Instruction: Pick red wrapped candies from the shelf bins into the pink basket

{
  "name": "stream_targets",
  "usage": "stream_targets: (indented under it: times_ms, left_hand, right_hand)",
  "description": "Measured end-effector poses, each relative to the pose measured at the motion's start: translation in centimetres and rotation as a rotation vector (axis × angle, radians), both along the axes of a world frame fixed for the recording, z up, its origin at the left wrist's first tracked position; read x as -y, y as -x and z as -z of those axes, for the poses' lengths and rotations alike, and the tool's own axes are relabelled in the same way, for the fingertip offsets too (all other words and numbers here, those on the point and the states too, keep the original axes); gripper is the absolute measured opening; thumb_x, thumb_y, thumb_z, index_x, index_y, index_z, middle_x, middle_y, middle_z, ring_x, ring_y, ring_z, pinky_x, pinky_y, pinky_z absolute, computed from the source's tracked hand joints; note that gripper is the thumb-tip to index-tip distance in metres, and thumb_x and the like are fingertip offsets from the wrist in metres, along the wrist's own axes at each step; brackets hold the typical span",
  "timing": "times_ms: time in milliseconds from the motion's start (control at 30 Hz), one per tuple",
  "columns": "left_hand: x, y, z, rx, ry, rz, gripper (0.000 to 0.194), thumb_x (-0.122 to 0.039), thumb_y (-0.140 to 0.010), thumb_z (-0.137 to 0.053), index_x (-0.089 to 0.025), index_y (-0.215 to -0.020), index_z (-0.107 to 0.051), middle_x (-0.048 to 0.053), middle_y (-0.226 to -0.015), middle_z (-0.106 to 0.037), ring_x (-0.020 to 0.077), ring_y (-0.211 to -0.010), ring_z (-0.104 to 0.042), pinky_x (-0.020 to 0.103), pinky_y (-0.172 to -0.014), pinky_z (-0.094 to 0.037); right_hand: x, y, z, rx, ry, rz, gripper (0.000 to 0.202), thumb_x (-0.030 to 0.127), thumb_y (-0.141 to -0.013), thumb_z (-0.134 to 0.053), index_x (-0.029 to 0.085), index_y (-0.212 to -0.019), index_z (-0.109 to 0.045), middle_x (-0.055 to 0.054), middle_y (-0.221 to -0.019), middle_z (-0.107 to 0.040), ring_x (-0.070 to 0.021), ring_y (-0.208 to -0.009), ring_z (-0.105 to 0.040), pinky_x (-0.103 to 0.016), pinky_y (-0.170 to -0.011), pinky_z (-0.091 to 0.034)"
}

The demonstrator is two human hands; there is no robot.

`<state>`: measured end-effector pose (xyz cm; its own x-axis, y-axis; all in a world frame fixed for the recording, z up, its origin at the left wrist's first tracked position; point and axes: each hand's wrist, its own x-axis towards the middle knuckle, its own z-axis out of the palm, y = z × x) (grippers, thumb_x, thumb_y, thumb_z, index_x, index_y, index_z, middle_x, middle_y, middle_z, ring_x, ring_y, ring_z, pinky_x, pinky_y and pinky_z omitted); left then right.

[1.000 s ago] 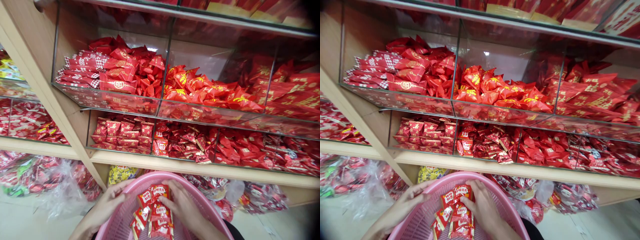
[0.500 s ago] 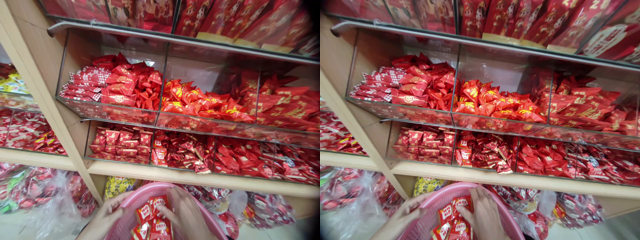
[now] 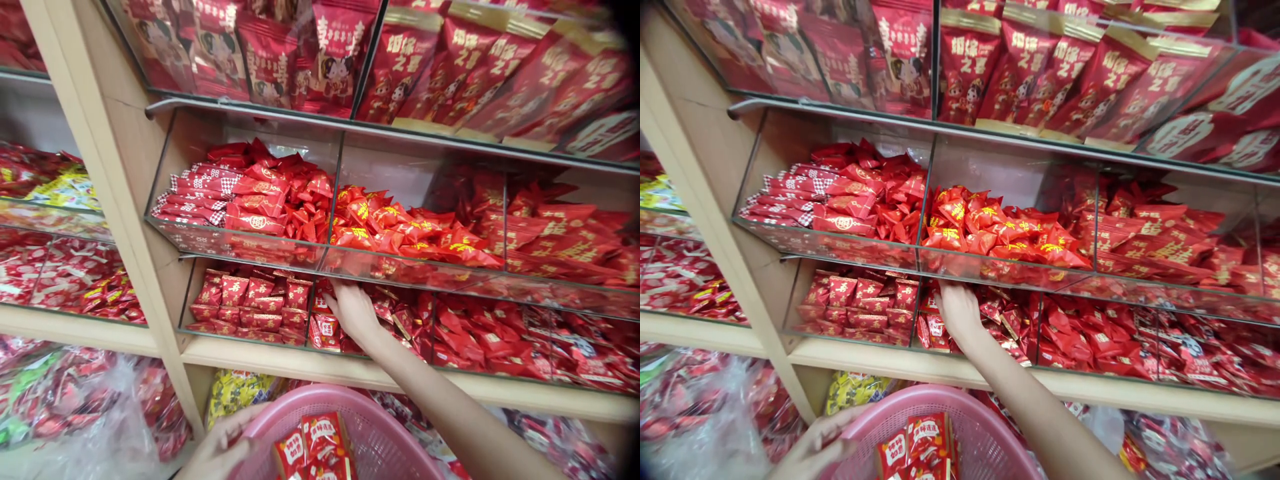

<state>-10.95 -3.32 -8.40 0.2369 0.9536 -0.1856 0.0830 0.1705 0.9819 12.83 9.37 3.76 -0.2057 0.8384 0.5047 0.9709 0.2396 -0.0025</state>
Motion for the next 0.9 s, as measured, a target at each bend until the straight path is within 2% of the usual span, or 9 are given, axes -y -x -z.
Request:
stream_targets:
  times_ms: [167,367,567,767,900]
  left_hand:
    - [0.0,0.0,0.0,0.043,-0.023,0.048,0.037,-0.026,-0.068,-0.058,-0.031,-0.104,-0.066,-0.002,-0.115,-0.062,0.0282,-0.114,-0.048,0.041,-0.1,-0.032]
    - [0.1,0.0,-0.2,0.046,-0.029,0.052,0.036,-0.023,-0.07,-0.057,-0.032,-0.105,-0.066,-0.001,-0.114,-0.063,0.0255,-0.112,-0.05,0.039,-0.1,-0.032]
    - [-0.1,0.0,0.4,0.012,-0.028,0.045,0.036,-0.024,-0.072,-0.057,-0.031,-0.106,-0.064,-0.001,-0.117,-0.061,0.0257,-0.115,-0.048,0.04,-0.102,-0.031]
    - [-0.3,0.6,1.7,-0.003,-0.023,0.031,0.036,-0.031,-0.074,-0.057,-0.029,-0.11,-0.062,0.001,-0.122,-0.057,0.0268,-0.119,-0.043,0.042,-0.103,-0.027]
    - [-0.2,0.6,1.9,-0.007,-0.022,0.024,0.037,-0.029,-0.074,-0.057,-0.027,-0.11,-0.063,0.002,-0.122,-0.058,0.027,-0.118,-0.044,0.042,-0.102,-0.029]
  right_hand:
    - [-1.4,0.0,-0.3,0.091,-0.056,-0.049,0.024,0.017,-0.085,-0.042,0.021,-0.102,-0.059,-0.01,-0.09,-0.064,-0.0238,-0.082,-0.056,-0.032,-0.07,-0.036]
    - [0.5,-1.4,0.3,0.156,-0.098,-0.101,0.021,0.018,-0.087,-0.04,0.02,-0.083,-0.061,-0.007,-0.084,-0.06,-0.0213,-0.081,-0.051,-0.031,-0.073,-0.032]
    - [2.2,-2.6,1.4,0.185,-0.094,-0.098,0.016,0.016,-0.086,-0.042,0.02,-0.082,-0.057,-0.005,-0.083,-0.056,-0.0208,-0.08,-0.046,-0.031,-0.07,-0.029]
    - [2.5,-3.3,1.2,0.154,-0.052,-0.054,0.013,0.011,-0.081,-0.045,0.02,-0.08,-0.055,-0.006,-0.084,-0.057,-0.0211,-0.079,-0.045,-0.031,-0.069,-0.027]
    - [2.7,-3.2,0.9,0.117,-0.02,-0.052,0.017,0.009,-0.079,-0.045,0.021,-0.083,-0.056,-0.005,-0.087,-0.058,-0.0207,-0.083,-0.047,-0.031,-0.069,-0.028]
